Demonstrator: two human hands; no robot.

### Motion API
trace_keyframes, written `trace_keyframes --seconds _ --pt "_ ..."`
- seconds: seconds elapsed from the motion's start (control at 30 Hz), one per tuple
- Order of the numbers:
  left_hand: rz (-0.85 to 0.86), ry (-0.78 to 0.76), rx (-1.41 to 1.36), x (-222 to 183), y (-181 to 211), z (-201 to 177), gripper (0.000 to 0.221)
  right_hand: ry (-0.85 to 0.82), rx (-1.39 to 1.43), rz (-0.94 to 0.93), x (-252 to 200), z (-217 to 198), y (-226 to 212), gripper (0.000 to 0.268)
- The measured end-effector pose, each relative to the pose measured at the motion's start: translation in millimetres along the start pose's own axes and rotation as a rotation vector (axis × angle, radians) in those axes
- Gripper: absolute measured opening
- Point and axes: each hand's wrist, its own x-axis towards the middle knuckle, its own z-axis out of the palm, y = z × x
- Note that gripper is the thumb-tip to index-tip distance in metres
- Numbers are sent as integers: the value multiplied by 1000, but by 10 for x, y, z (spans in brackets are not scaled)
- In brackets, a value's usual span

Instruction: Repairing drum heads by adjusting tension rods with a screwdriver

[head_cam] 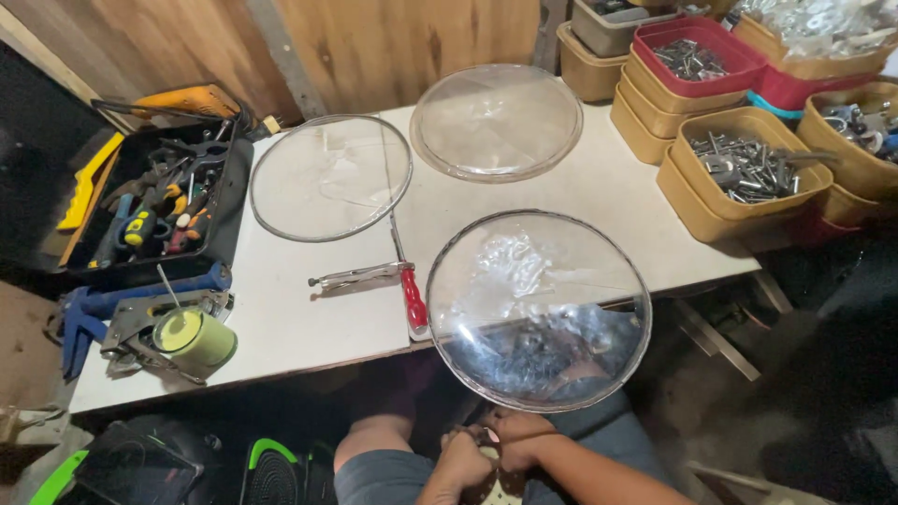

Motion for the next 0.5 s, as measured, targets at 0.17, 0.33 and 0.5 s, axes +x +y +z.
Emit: trace_keyframes --seconds 0.17,0.33,0.5 --pt "-32 -39 40 -55 78 -65 48 30 19 -46 36 47 43 72" --pt "-48 -53 61 -3 20 -11 57 -42 -10 52 -1 -12 -19 76" --pt "-48 -51 21 -122 122 -114 53 -7 -5 9 27 40 28 77"
